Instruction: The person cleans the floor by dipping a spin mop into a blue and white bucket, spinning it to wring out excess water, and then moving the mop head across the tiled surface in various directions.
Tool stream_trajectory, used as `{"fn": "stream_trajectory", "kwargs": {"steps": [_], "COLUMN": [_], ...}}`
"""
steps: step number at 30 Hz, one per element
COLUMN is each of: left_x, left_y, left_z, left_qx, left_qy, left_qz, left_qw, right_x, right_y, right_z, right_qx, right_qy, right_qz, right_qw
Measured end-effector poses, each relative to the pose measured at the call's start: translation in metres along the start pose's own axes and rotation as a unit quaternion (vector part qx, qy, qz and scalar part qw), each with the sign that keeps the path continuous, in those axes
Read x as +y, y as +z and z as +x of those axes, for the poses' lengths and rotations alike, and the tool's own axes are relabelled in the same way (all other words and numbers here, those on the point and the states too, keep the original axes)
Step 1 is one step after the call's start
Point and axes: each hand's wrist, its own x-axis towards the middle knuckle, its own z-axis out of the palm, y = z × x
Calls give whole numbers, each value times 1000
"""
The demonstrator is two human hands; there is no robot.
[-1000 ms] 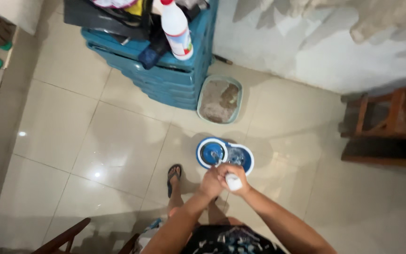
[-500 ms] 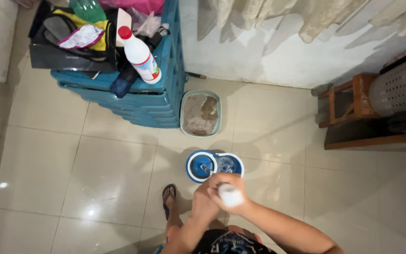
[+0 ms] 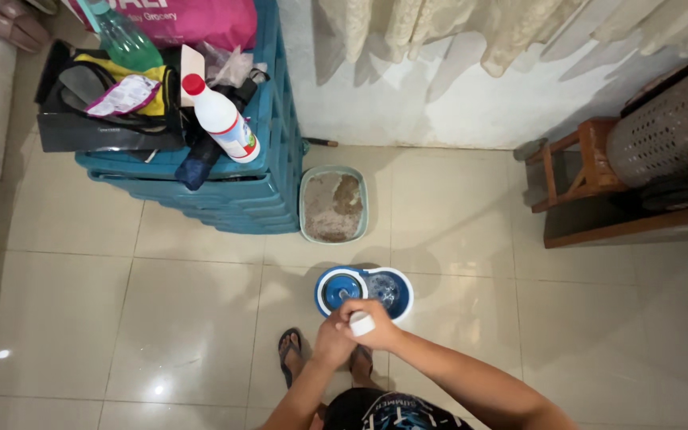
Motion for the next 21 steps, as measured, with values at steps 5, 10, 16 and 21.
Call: {"fn": "stream_trajectory", "kwargs": {"steps": [5, 10, 16, 21], "left_x": [85, 19, -58, -34], "left_y": [-22, 1, 36, 8], "left_z": [-15, 5, 24, 31], "left_qx": [57, 52, -34, -2], "left_qy": [113, 119, -147, 25], "left_qz": [200, 158, 32, 89], "left_qw": [972, 979, 988, 996], "right_x": [-103, -22, 87, 31], "right_y": [-21, -9, -9, -7], "right_z": [-26, -1, 9, 18], "right_qx": [37, 15, 3, 22], "right_qy": [-66, -113, -7, 11], "right_qz": [-10, 58, -31, -48], "right_qw": [997, 992, 1000, 999]}}
